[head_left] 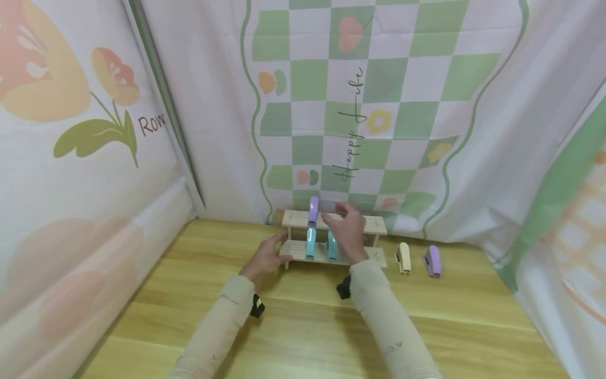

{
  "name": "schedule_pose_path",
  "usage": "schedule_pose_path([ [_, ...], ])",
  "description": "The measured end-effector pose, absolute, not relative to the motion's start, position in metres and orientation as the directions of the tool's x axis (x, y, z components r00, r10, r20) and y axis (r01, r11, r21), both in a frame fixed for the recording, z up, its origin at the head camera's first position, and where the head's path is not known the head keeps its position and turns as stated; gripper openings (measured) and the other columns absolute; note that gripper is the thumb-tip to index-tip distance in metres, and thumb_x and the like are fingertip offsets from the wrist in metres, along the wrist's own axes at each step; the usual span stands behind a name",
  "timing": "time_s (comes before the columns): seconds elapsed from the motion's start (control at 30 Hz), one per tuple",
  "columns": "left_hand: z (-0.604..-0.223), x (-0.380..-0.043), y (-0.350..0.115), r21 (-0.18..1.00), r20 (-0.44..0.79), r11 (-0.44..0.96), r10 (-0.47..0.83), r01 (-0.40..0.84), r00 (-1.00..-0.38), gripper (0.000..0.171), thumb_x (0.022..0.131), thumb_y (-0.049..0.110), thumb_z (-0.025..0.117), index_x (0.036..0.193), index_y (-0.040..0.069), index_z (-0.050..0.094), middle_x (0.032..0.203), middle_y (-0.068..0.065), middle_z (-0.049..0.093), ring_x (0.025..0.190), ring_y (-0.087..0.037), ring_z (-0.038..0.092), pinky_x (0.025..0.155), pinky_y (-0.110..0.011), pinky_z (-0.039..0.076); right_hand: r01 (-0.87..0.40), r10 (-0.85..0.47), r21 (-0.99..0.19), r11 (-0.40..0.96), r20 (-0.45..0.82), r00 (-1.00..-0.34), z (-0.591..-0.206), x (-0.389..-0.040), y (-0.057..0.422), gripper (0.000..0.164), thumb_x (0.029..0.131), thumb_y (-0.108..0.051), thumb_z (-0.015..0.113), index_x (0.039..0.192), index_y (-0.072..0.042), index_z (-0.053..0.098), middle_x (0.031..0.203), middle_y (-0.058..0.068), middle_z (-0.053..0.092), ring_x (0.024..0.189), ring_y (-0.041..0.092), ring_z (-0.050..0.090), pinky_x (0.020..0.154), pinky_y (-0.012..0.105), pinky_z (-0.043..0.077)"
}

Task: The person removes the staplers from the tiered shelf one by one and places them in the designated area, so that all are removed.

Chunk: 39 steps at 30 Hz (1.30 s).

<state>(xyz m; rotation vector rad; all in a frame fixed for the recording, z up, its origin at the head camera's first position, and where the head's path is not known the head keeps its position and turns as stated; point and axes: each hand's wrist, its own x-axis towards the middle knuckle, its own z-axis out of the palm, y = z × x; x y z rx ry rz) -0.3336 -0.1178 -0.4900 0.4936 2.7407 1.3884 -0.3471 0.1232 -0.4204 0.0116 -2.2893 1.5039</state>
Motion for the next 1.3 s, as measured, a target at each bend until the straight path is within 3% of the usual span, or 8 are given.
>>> schedule_pose_path([
  [0.17, -0.49, -0.334, -0.119, 0.793, 0.113, 0.544, 0.308, 0.272, -0.945, 0.077, 0.092, 0.007, 0.079, 0.16, 0.007, 0.042, 0.16, -0.018, 0.052, 0.153, -0.04, 0.043, 0.13, -0.058, 0.031, -0.21, 0.249, -0.892, 0.4, 0.326, -0.912, -0.425, -0.352, 0.088, 0.056, 0.088, -0.025, 0.085, 0.134, 0.002, 0.067, 0.134, 0.024, 0.069, 0.124, 0.037, 0.066, 0.106, 0.051, 0.059],
  [0.33, -0.491, -0.335, -0.121, 0.786, 0.123, 0.548, 0.316, 0.287, -0.941, 0.078, 0.093, 0.008, 0.079, 0.16, 0.006, 0.041, 0.161, -0.018, 0.051, 0.152, -0.04, 0.043, 0.13, -0.058, 0.032, -0.182, 0.322, -0.894, 0.409, 0.328, -0.888, -0.43, -0.357, 0.066, 0.044, 0.086, -0.021, 0.086, 0.121, 0.001, 0.071, 0.118, 0.021, 0.073, 0.111, 0.035, 0.068, 0.098, 0.048, 0.061],
  [0.53, -0.494, -0.336, -0.12, 0.783, 0.139, 0.543, 0.322, 0.303, -0.936, 0.078, 0.092, 0.008, 0.08, 0.16, 0.005, 0.041, 0.161, -0.019, 0.051, 0.152, -0.04, 0.045, 0.13, -0.057, 0.033, -0.159, 0.385, -0.916, 0.368, 0.305, -0.871, -0.434, -0.362, 0.055, 0.036, 0.083, -0.015, 0.086, 0.113, -0.002, 0.071, 0.111, 0.016, 0.074, 0.104, 0.032, 0.071, 0.095, 0.044, 0.063],
  [0.7, -0.494, -0.337, -0.12, 0.775, 0.141, 0.553, 0.322, 0.307, -0.936, 0.077, 0.092, 0.009, 0.08, 0.16, 0.006, 0.042, 0.16, -0.019, 0.052, 0.151, -0.04, 0.046, 0.129, -0.056, 0.036, -0.176, 0.414, -0.913, 0.367, 0.33, -0.848, -0.434, -0.365, 0.055, 0.028, 0.082, -0.006, 0.081, 0.108, 0.001, 0.072, 0.108, 0.019, 0.075, 0.102, 0.036, 0.071, 0.094, 0.048, 0.062],
  [1.0, -0.493, -0.335, -0.12, 0.778, 0.144, 0.552, 0.308, 0.299, -0.941, 0.077, 0.092, 0.008, 0.08, 0.159, 0.006, 0.043, 0.16, -0.019, 0.052, 0.15, -0.04, 0.047, 0.128, -0.057, 0.036, -0.209, 0.336, -0.9, 0.384, 0.346, -0.876, -0.435, -0.366, 0.078, 0.033, 0.082, -0.01, 0.085, 0.11, 0.0, 0.073, 0.106, 0.02, 0.077, 0.097, 0.033, 0.074, 0.089, 0.045, 0.065],
  [1.3, -0.492, -0.334, -0.119, 0.782, 0.146, 0.548, 0.301, 0.296, -0.942, 0.075, 0.092, 0.008, 0.08, 0.158, 0.006, 0.045, 0.159, -0.018, 0.053, 0.151, -0.041, 0.045, 0.129, -0.058, 0.033, -0.306, 0.199, -0.872, 0.383, 0.401, -0.894, -0.435, -0.364, 0.144, 0.038, 0.081, -0.014, 0.091, 0.113, -0.001, 0.073, 0.105, 0.017, 0.074, 0.096, 0.027, 0.069, 0.087, 0.036, 0.063],
])
